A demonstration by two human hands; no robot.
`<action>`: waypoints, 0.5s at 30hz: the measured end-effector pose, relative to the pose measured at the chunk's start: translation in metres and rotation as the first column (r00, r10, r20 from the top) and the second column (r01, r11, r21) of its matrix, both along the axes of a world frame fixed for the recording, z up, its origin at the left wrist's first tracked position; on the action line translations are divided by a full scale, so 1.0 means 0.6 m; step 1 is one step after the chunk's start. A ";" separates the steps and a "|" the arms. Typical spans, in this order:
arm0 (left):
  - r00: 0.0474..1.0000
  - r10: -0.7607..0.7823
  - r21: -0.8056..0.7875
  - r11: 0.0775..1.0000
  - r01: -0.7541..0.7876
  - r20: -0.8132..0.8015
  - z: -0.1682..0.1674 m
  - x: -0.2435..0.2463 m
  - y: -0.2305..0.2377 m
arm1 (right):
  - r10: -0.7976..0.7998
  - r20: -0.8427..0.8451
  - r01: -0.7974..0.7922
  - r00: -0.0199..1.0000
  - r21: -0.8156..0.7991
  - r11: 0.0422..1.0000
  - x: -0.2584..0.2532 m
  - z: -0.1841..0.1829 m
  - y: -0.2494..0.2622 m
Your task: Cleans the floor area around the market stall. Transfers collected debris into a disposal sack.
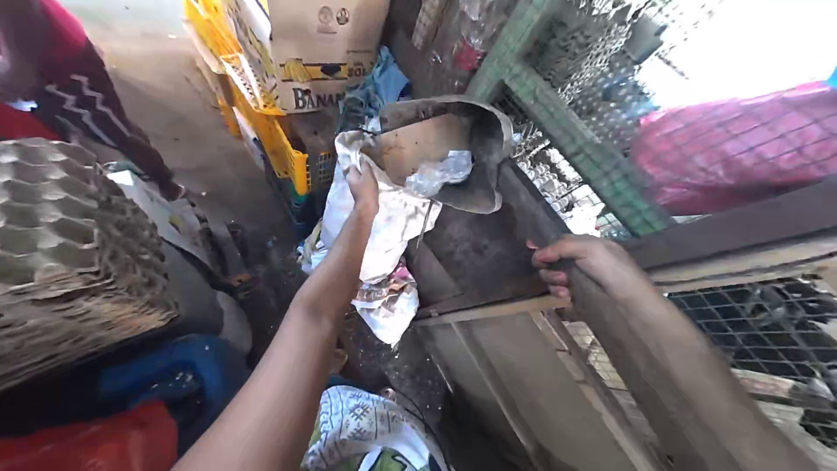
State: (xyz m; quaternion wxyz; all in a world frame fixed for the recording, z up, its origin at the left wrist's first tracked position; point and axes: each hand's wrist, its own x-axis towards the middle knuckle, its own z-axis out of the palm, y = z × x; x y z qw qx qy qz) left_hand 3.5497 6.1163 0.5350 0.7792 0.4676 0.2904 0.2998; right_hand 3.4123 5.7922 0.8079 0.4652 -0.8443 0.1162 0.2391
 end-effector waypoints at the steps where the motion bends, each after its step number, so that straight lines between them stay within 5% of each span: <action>1: 0.998 -0.057 -0.094 0.994 0.055 -0.016 0.016 0.001 0.009 | 0.044 0.038 -0.041 0.998 -0.088 0.995 -0.003 0.009 0.009; 5: 0.978 -0.206 -0.246 0.948 0.204 0.017 0.076 0.012 0.046 | 0.288 0.067 -0.248 0.955 -0.349 0.904 -0.013 0.051 0.053; 10: 0.988 -0.127 -0.117 0.984 0.138 0.091 0.073 0.007 0.021 | 0.444 0.073 -0.305 0.893 -0.629 0.716 0.033 0.019 0.134; 15: 0.997 -0.038 -0.196 0.979 0.050 0.068 0.042 -0.031 -0.009 | 0.651 0.119 -0.303 0.750 -0.813 0.497 0.025 -0.006 0.186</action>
